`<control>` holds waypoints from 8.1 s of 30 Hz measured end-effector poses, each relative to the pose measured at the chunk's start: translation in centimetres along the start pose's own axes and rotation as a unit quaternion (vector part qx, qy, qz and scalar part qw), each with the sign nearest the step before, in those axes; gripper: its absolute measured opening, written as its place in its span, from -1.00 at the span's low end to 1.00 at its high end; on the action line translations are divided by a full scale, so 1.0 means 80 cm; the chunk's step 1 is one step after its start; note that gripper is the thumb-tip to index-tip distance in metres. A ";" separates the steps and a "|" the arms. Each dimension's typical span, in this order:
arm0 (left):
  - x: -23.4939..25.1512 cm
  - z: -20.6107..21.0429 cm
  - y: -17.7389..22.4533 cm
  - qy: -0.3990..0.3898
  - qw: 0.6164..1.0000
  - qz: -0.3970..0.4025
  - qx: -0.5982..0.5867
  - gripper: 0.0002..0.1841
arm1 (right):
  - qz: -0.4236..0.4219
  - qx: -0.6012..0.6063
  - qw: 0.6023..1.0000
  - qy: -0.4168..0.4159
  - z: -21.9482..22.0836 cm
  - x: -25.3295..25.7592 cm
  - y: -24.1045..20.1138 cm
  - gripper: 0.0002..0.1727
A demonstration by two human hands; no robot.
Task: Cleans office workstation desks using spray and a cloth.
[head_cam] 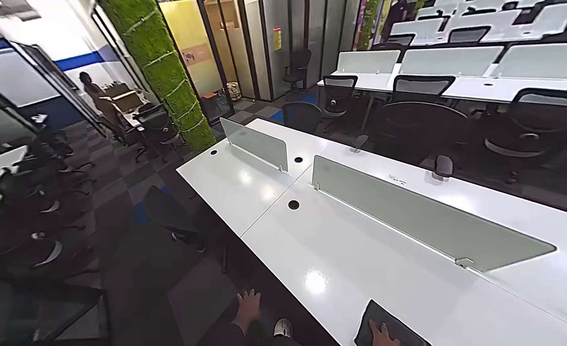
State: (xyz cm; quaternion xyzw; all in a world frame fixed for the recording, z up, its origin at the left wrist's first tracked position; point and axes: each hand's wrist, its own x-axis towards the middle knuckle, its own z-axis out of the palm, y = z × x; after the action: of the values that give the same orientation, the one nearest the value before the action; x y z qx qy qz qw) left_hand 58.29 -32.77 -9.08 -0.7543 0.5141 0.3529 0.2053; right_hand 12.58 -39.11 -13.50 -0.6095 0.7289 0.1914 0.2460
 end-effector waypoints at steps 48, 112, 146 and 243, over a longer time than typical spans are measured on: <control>0.185 -0.057 0.354 0.066 0.960 0.188 0.197 0.31 | 0.062 0.081 0.993 -0.053 -0.078 0.154 0.046 0.41; 0.086 0.016 0.219 -0.125 0.955 0.160 0.216 0.12 | -0.036 0.109 0.993 0.008 0.012 0.034 0.165 -0.55; 0.098 0.015 0.220 -0.134 0.971 0.145 0.135 0.04 | -0.027 0.065 0.997 -0.031 0.012 -0.009 0.188 -0.47; 0.315 -0.153 0.369 0.048 0.947 0.243 0.203 0.49 | -0.034 0.084 0.996 0.013 -0.279 0.422 -0.128 -0.22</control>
State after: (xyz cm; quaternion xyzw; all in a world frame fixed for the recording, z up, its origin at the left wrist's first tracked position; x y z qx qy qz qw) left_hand 40.65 -68.34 -18.09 -0.5652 0.7516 0.2439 0.2370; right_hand 15.26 -80.75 -15.28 -0.6138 0.7244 0.1131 0.2927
